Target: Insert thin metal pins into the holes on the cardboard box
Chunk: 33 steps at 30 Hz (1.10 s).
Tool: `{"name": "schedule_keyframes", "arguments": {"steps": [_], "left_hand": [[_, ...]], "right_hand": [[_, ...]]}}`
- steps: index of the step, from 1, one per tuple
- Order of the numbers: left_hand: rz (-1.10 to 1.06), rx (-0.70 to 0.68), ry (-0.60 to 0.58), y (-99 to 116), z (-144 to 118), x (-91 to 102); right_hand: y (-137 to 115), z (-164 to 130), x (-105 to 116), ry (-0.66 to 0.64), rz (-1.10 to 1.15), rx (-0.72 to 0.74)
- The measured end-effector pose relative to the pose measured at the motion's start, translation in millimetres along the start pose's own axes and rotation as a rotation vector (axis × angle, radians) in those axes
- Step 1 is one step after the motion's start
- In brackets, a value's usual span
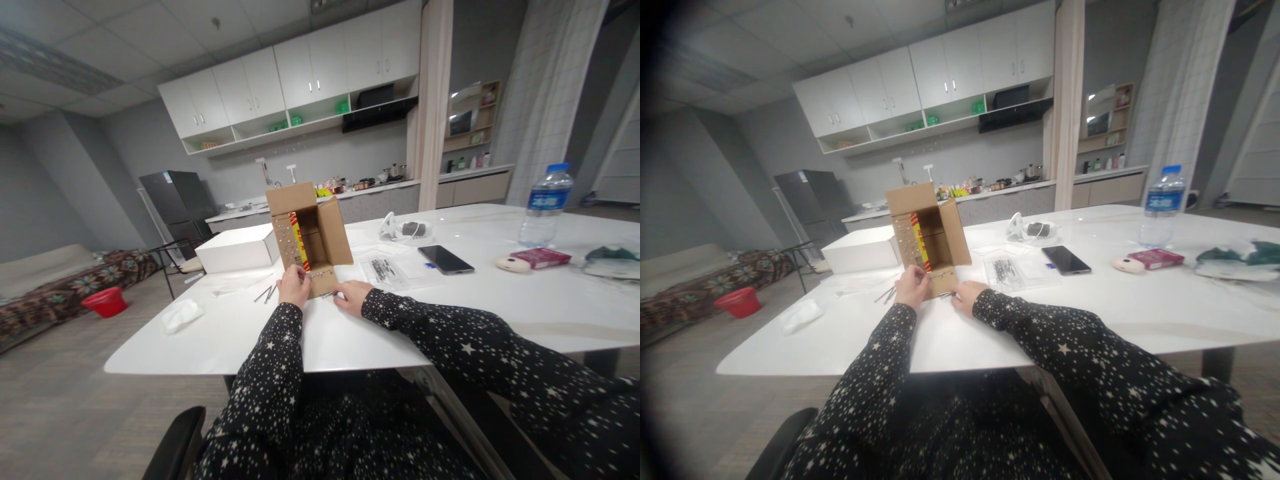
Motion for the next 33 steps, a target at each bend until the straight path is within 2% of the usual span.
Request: {"name": "schedule_keyframes", "arguments": {"steps": [6,12,16,22,29,33], "left_hand": [[-0.102,-0.028,0.085,2,2,7.4],[-0.206,-0.144,0.120,8,2,10.8],[-0.266,-0.232,0.064,18,-4,9.5],[-0.265,-0.257,-0.084,23,-9,0.3],[-0.178,-0.337,-0.160,21,-10,-8.4],[-0.144,-0.392,-0.161,21,-8,-12.2]], "right_hand": [[0,1,-1,0.010,-0.002,0.007],[0,1,0,0.008,0.007,-0.003],[0,1,0,0.000,0.011,-0.014],[-2,-1,2,0.004,0.008,-0.006],[-4,-1,4,-0.008,0.017,-0.016],[-4,-1,4,-0.008,0.016,-0.016]]}}
Point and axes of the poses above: each hand's wrist, its own z-axis towards the middle knuckle, its own x-axis out of the back of the hand, y = z × x, the point moved 5 cm from there along z, towards the middle knuckle, and after that the axes turned 9 degrees about z, right-handed, at the moved point
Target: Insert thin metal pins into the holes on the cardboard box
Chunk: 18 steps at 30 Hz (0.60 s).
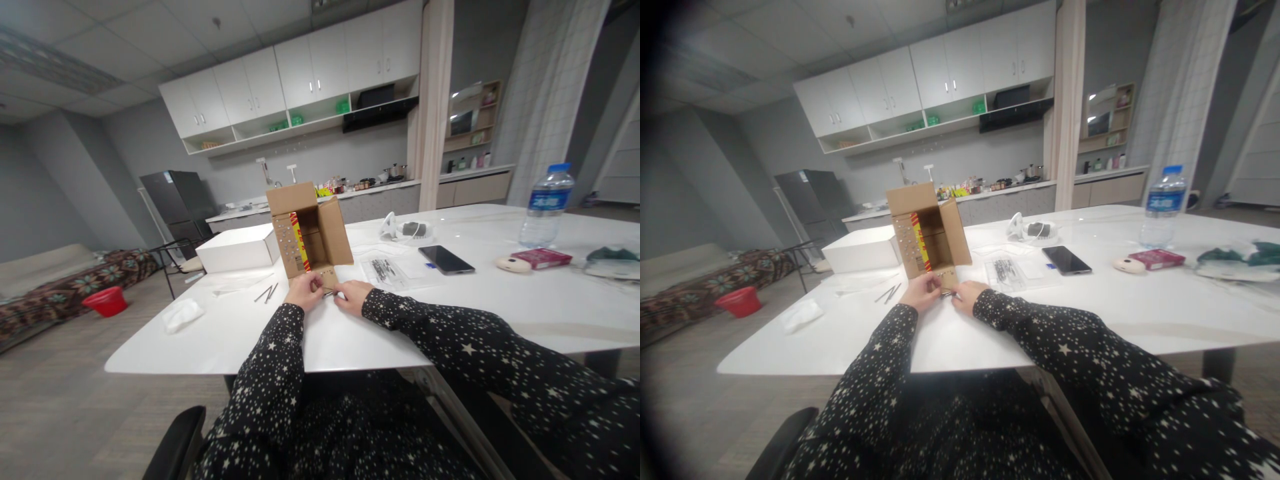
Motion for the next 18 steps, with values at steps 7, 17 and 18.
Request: {"name": "schedule_keyframes", "arguments": {"steps": [7,17,18], "left_hand": [[0.035,-0.015,-0.064,-1,2,-5.6],[0.072,0.037,-0.003,-9,2,-4.9],[0.093,0.076,0.018,-10,2,-2.2]], "right_hand": [[0,0,-1,0.006,0.001,-0.011],[1,1,-1,0.002,0.008,0.015],[2,1,-2,0.014,0.002,0.000]]}}
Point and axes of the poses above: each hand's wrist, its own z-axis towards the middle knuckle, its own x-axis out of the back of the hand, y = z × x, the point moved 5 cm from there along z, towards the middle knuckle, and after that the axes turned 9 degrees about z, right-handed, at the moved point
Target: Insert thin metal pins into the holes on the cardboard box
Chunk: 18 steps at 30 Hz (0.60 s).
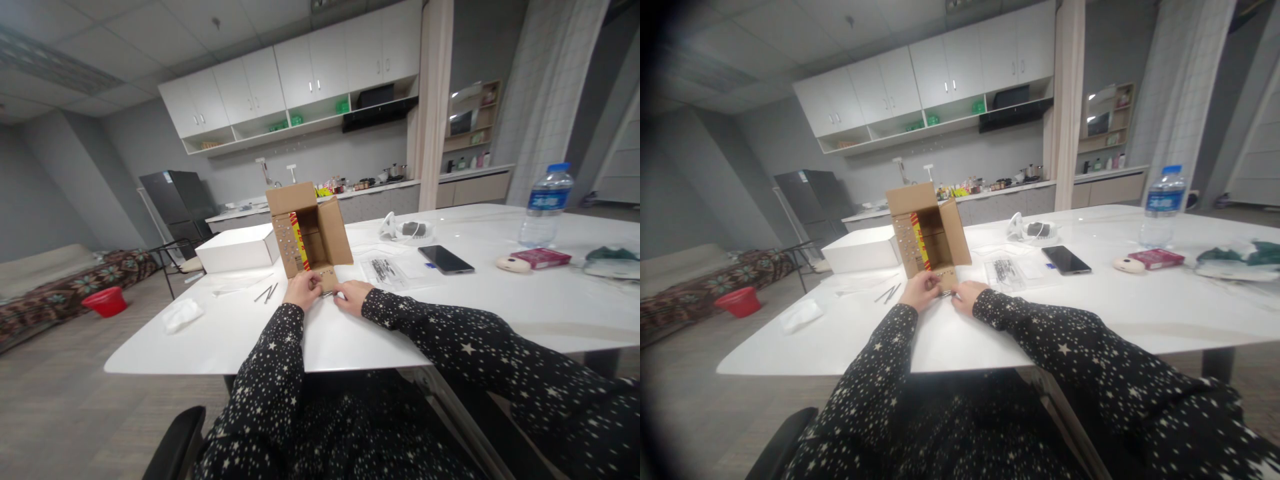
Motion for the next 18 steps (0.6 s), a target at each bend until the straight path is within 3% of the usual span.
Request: {"name": "schedule_keyframes", "arguments": {"steps": [8,18], "left_hand": [[0.121,0.261,0.060,-10,-3,13.0],[0.164,0.281,0.035,-11,-3,7.5]], "right_hand": [[0,0,0,-0.004,0.009,0.030],[3,2,-3,0.017,0.002,0.017]]}}
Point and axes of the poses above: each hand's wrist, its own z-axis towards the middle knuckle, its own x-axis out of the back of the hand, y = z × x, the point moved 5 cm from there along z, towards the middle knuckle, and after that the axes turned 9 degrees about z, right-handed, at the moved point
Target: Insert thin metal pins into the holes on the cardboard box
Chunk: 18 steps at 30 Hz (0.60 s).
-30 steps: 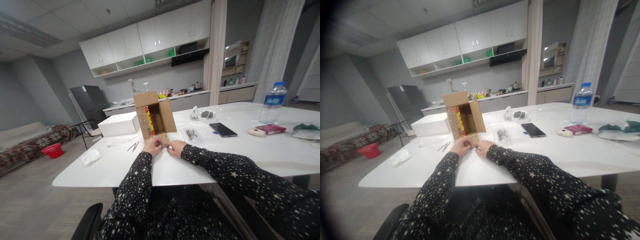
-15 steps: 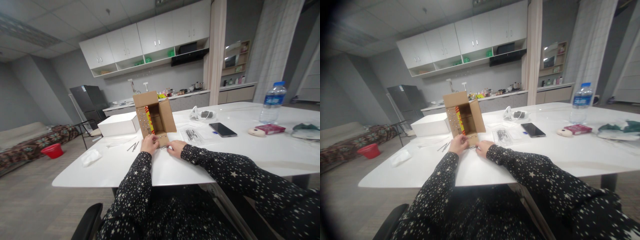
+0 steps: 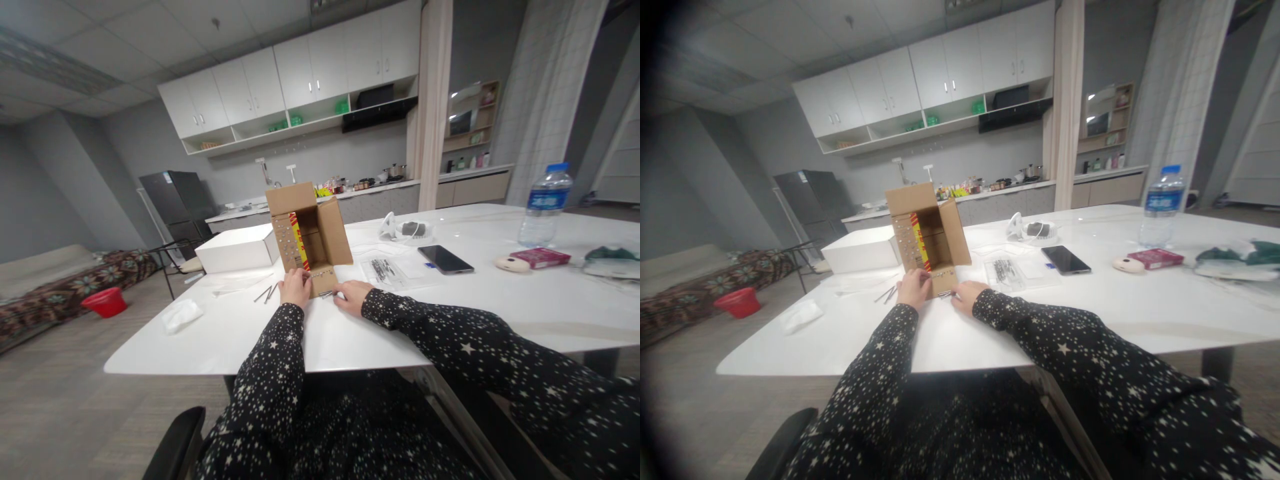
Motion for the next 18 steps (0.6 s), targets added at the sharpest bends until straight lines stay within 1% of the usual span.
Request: {"name": "schedule_keyframes", "arguments": {"steps": [9,15,18], "left_hand": [[0.024,-0.038,0.038,0.8,1.5,-2.6],[-0.019,-0.026,0.062,1.3,1.7,-0.1],[-0.046,-0.020,0.056,2.2,1.1,1.7]], "right_hand": [[-0.7,0.7,0.8,0.002,-0.009,0.007],[-0.9,1.0,1.0,0.013,-0.003,0.012],[-1.2,0.8,1.2,0.014,0.002,0.013]]}}
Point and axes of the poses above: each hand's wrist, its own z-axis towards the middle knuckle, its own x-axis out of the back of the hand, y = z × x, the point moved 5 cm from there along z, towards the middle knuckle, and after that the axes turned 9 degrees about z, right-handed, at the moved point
